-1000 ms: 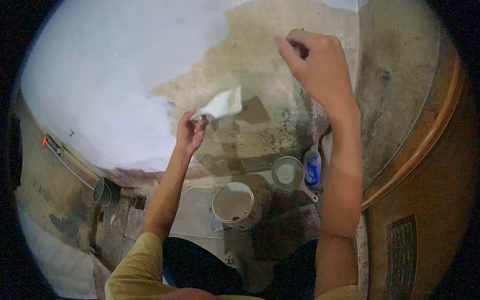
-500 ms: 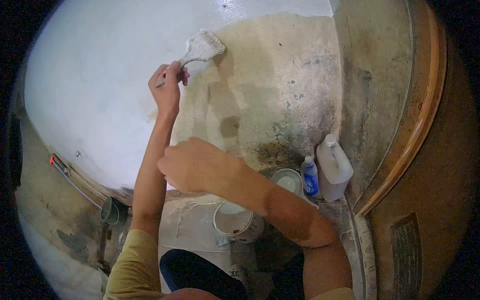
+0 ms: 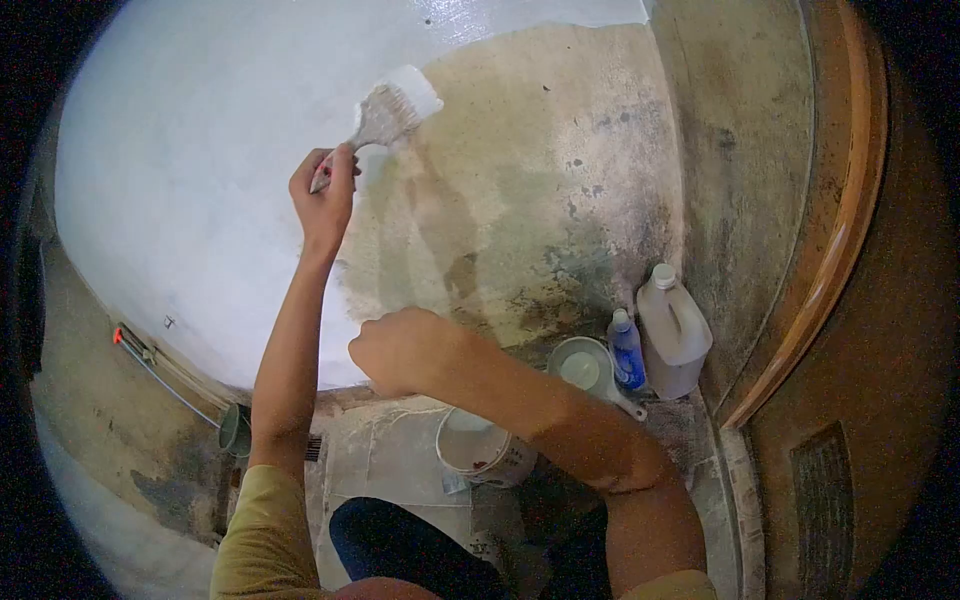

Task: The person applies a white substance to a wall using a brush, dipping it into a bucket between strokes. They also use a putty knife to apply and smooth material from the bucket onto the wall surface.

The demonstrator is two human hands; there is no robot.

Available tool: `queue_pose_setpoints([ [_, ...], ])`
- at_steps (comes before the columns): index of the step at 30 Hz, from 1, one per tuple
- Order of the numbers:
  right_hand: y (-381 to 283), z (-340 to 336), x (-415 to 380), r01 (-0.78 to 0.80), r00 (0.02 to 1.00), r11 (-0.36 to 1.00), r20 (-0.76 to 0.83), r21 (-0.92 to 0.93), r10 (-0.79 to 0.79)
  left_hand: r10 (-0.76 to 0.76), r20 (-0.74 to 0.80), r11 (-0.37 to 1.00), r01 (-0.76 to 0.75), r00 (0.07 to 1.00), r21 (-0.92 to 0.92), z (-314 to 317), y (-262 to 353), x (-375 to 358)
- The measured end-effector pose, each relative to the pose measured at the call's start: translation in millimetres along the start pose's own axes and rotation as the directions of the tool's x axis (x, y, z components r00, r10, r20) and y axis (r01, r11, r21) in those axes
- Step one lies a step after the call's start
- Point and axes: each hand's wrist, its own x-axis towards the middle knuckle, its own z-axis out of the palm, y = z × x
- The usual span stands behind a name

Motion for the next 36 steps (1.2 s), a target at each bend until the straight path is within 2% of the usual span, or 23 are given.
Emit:
queue_pose_setpoints([
  [3, 1.0, 1.1, 1.9, -0.013, 0.999, 1.000, 0.050, -0.008, 0.014, -0.037, -0.001, 0.999, 0.037, 0.999, 0.035, -8.4, 9.3, -3.6],
  [6, -0.1, 4.2, 5.4, -0.023, 0.997, 1.000, 0.073, -0.013, 0.024, -0.031, 0.022, 0.999, 0.031, 0.999, -0.036, -4.8, 24.4, 0.1],
  [8, -1.6, 5.7, 8.8, -0.033, 0.992, 0.999, 0.122, -0.014, 0.035, 0.057, 0.015, 0.995, -0.056, 0.998, -0.081, 16.0, 36.0, 8.0],
  [11, 2.5, 23.0, 18.3, -0.046, 0.986, 0.998, 0.159, -0.034, 0.051, 0.062, 0.068, 0.988, -0.051, 0.996, -0.149, 48.6, 43.1, 19.3],
  [15, -4.2, 21.4, 18.0, -0.110, 0.961, 0.993, 0.249, -0.054, 0.120, 0.127, 0.099, 0.990, -0.121, 0.987, -0.068, 65.0, 31.1, 26.2],
  [17, -1.9, 22.5, 18.6, -0.112, 0.952, 0.993, 0.283, -0.042, 0.119, 0.056, 0.072, 0.995, -0.050, 0.996, -0.084, 57.2, 18.3, 27.9],
  [20, 0.1, 19.6, 15.7, -0.111, 0.963, 0.994, 0.245, -0.019, 0.112, 0.061, 0.020, 0.998, -0.061, 0.998, 0.005, 26.0, 9.8, 16.0],
  [25, 4.5, 20.6, 18.2, -0.117, 0.952, 0.993, 0.283, -0.006, 0.114, -0.035, -0.001, 0.999, 0.035, 0.999, -0.010, -32.4, 11.2, -9.1],
  [27, 5.7, 23.8, 18.3, -0.111, 0.956, 0.994, 0.272, -0.006, 0.108, 0.022, -0.067, 0.988, -0.012, 0.997, 0.153, -49.1, 7.2, -12.2],
  [28, 4.6, 22.7, 17.6, -0.107, 0.955, 0.994, 0.278, -0.010, 0.106, 0.021, -0.066, 0.988, -0.010, 0.998, 0.151, -52.7, 4.6, -10.9],
  [30, 4.0, 22.6, 16.4, -0.106, 0.953, 0.994, 0.284, -0.016, 0.106, 0.057, -0.114, 0.936, -0.013, 0.992, 0.351, -56.2, 5.4, -8.3],
  [31, 3.7, 23.9, 15.8, -0.101, 0.953, 0.995, 0.284, -0.024, 0.104, 0.057, -0.115, 0.937, -0.013, 0.992, 0.350, -52.9, 7.9, -6.7],
  [33, 1.7, 26.9, 16.7, -0.094, 0.953, 0.995, 0.286, -0.036, 0.100, 0.236, -0.035, 0.815, -0.178, 0.971, 0.551, -34.7, 15.1, -1.9],
  [34, 0.6, 28.6, 17.6, -0.102, 0.947, 0.994, 0.302, -0.043, 0.110, 0.168, -0.040, 0.848, -0.124, 0.985, 0.516, -20.1, 19.5, -1.0],
  [35, 0.0, 30.7, 18.7, -0.109, 0.940, 0.993, 0.318, -0.054, 0.121, 0.213, -0.010, 0.855, -0.181, 0.977, 0.487, -3.9, 10.8, 0.8],
  [36, 1.6, 35.8, 21.5, -0.108, 0.940, 0.992, 0.319, -0.063, 0.123, 0.263, 0.052, 0.820, -0.251, 0.964, 0.514, 11.9, 31.0, -0.2],
])
